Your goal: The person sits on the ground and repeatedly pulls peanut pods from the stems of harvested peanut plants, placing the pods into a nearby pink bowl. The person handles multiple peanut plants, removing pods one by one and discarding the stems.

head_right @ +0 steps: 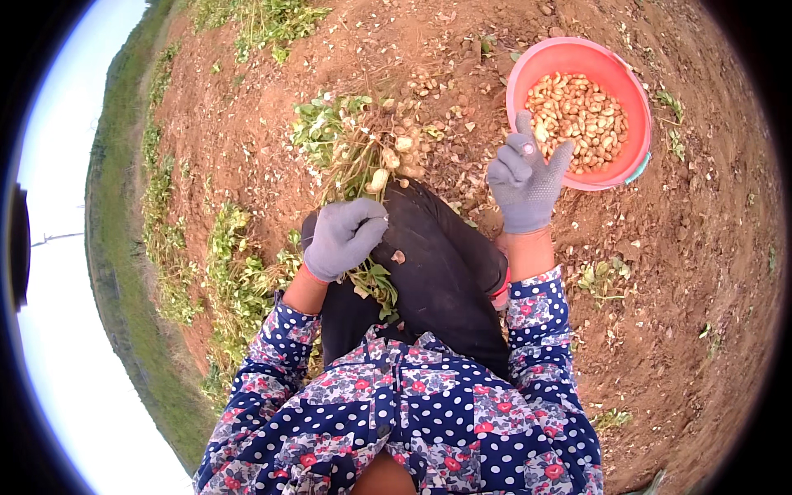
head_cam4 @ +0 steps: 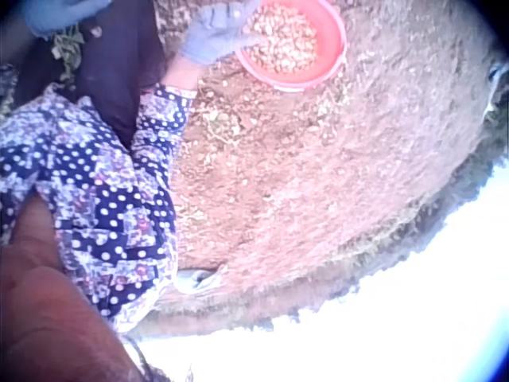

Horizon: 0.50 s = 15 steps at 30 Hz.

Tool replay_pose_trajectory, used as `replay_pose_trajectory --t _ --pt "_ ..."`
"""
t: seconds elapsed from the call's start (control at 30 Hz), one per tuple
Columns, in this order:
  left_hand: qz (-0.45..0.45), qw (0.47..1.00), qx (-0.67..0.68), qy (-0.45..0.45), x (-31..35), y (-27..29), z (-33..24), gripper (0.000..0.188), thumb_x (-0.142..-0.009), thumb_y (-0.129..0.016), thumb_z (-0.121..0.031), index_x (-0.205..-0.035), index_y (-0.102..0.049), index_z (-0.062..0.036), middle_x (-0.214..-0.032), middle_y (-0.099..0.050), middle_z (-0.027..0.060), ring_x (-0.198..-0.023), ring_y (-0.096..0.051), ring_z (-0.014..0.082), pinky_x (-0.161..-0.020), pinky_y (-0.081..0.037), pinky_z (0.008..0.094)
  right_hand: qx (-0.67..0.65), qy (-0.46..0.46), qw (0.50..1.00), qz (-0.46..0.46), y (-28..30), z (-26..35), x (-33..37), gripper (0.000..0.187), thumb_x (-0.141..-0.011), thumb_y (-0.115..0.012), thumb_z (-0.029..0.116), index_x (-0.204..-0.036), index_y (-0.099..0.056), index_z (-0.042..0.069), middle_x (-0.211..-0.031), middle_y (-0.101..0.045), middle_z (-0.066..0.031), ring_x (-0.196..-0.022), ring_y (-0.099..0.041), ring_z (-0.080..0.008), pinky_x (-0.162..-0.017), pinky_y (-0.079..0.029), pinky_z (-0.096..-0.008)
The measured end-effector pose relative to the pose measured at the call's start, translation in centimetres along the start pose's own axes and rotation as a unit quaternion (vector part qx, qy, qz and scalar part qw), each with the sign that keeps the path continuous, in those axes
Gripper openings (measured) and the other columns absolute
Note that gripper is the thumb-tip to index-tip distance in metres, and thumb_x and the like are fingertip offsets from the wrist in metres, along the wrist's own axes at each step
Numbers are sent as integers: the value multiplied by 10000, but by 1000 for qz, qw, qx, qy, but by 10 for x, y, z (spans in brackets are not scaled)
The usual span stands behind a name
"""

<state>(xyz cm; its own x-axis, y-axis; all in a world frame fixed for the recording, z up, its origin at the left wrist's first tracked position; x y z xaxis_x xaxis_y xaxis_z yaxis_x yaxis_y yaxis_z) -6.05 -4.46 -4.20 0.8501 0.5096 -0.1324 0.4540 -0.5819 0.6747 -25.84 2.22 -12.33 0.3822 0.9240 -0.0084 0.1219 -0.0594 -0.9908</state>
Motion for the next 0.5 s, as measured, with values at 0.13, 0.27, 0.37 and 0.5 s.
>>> replay_pose_trajectory --t 0.13,0.27,0.37,0.5 --pt "9 989 -119 -84 -4 -10 -19 47 -793 -649 -146 -771 -640 -105 -615 -610 76 -548 -601 273 -526 -464 372 426 -62 899 -75 4 -35 16 447 -936 -588 432 -1137 -629 34 -730 -576 -19 -537 -475 -101 -515 -424 -233" --pt "52 977 -155 -136 -2 -19 -32 42 -763 -660 -168 -756 -642 -131 -601 -597 54 -551 -591 261 -542 -454 379 790 -4 612 -48 -7 -65 8 380 -855 -678 407 -905 -685 30 -699 -634 -33 -612 -611 -145 -571 -484 -298" --pt "66 979 -138 -133 1 -21 -31 61 -758 -667 -188 -757 -642 -132 -583 -573 56 -560 -586 263 -547 -450 387 862 -2 501 -75 -19 -73 -4 445 -816 -694 463 -799 -664 19 -657 -645 -86 -623 -645 -222 -606 -504 -345" --pt "6 998 -57 -18 -3 0 -12 135 -832 -609 -122 -944 -657 -65 -674 -643 68 -612 -637 236 -591 -493 358 890 115 441 -4 -38 -73 -9 358 -842 -629 386 -733 -599 46 -637 -597 -160 -619 -619 -349 -584 -484 -433"
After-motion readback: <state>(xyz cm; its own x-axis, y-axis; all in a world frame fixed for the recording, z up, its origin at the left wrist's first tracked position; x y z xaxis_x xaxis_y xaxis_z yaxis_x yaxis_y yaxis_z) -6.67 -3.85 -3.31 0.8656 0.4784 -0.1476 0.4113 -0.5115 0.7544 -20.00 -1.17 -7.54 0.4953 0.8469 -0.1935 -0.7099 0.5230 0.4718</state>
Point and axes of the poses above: each hand's wrist, its own x-axis away from the middle knuckle, its own y-axis out of the back of the hand, z = x × y, the point moved 9 cm from there along -x, towards the middle knuckle
